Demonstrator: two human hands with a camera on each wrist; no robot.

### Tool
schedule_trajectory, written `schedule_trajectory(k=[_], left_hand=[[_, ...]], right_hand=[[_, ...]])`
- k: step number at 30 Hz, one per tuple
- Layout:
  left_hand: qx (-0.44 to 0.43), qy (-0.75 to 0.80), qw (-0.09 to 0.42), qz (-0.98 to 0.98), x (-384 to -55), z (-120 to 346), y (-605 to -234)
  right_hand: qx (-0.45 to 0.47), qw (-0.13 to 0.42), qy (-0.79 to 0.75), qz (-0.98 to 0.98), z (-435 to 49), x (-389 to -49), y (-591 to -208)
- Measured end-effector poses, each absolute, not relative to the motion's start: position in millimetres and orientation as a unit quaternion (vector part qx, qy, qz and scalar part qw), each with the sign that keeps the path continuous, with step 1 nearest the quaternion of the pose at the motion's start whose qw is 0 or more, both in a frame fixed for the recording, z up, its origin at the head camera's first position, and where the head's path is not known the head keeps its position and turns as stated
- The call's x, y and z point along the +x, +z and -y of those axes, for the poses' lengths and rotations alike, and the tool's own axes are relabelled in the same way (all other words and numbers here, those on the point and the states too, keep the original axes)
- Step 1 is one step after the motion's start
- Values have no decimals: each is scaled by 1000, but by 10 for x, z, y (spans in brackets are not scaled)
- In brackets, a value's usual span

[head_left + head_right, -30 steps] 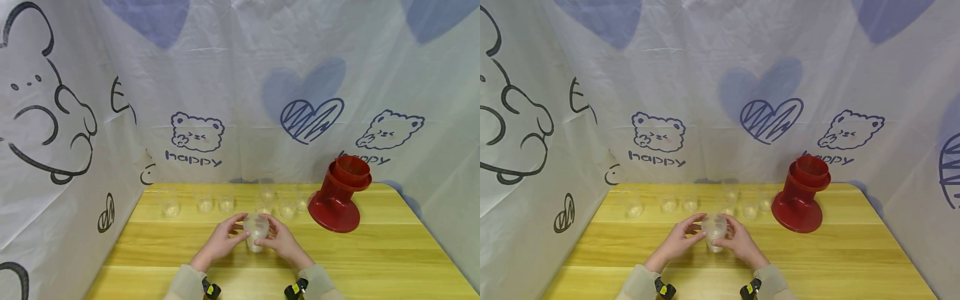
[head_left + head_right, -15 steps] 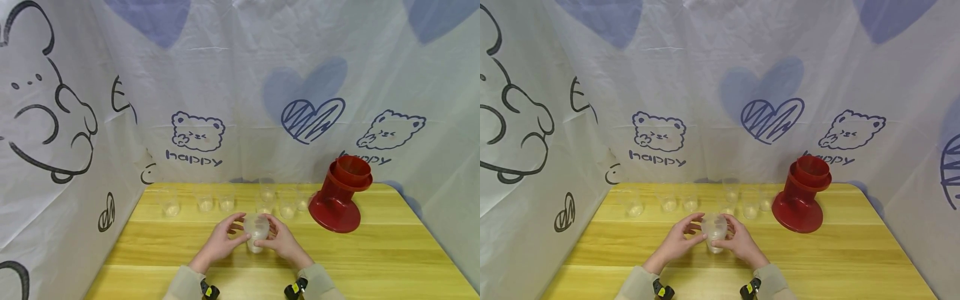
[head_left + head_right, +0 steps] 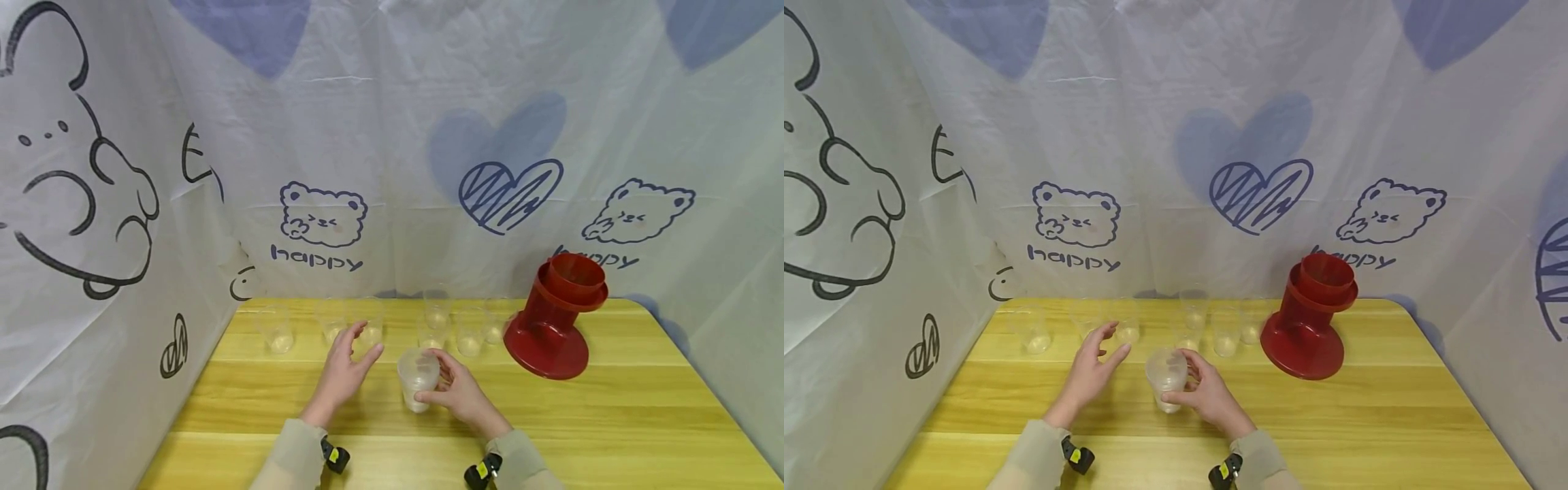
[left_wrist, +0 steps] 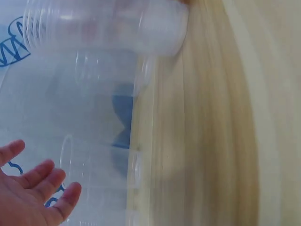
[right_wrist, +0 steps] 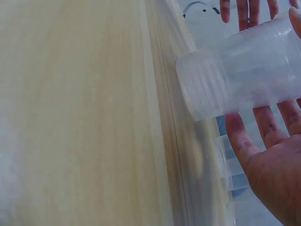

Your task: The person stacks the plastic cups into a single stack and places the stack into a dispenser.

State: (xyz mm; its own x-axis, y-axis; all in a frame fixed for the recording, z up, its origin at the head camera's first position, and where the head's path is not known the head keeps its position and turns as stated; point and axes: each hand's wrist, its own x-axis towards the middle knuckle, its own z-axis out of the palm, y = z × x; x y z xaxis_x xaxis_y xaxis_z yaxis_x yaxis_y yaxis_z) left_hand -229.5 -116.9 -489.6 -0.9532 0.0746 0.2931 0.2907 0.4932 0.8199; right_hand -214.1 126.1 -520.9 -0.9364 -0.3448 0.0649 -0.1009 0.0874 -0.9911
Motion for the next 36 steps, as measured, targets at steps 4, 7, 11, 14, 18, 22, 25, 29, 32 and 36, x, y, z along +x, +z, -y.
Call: schedule_trajectory(k=[4, 7, 11, 14, 18, 22, 25, 29, 32, 36], left_hand=[[-75, -467, 96, 876, -2387, 1174, -4917], [-63, -455, 87, 884, -2453, 1169, -4949], [-50, -446, 78, 890, -2523, 1160, -4987], [-46, -442, 77, 892, -2563, 1152, -5004], [-43, -447, 75, 890, -2607, 1142, -5010], [-41, -455, 72, 887, -2636, 1138, -5003], [-42, -455, 73, 886, -2654, 1142, -5015], [-44, -454, 79, 887, -2684, 1148, -5053], [-45, -451, 83, 888, -2706, 1145, -5073], [-44, -448, 84, 889, -2733, 1142, -5073]], right_hand=[[-151, 95, -663, -727, -1262, -2144, -5220], [-150, 96, -665, -725, -1261, -2147, -5226], [-149, 96, -665, -726, -1259, -2150, -5236], [-147, 96, -665, -725, -1259, -2149, -5239], [-145, 94, -664, -727, -1260, -2149, -5240], [-145, 95, -664, -728, -1260, -2148, -5242], [-146, 95, -664, -727, -1259, -2148, -5245], [-148, 95, -663, -727, -1261, -2149, -5248], [-151, 94, -664, -726, -1263, -2150, -5247], [-152, 96, -666, -724, -1263, -2147, -5241]])
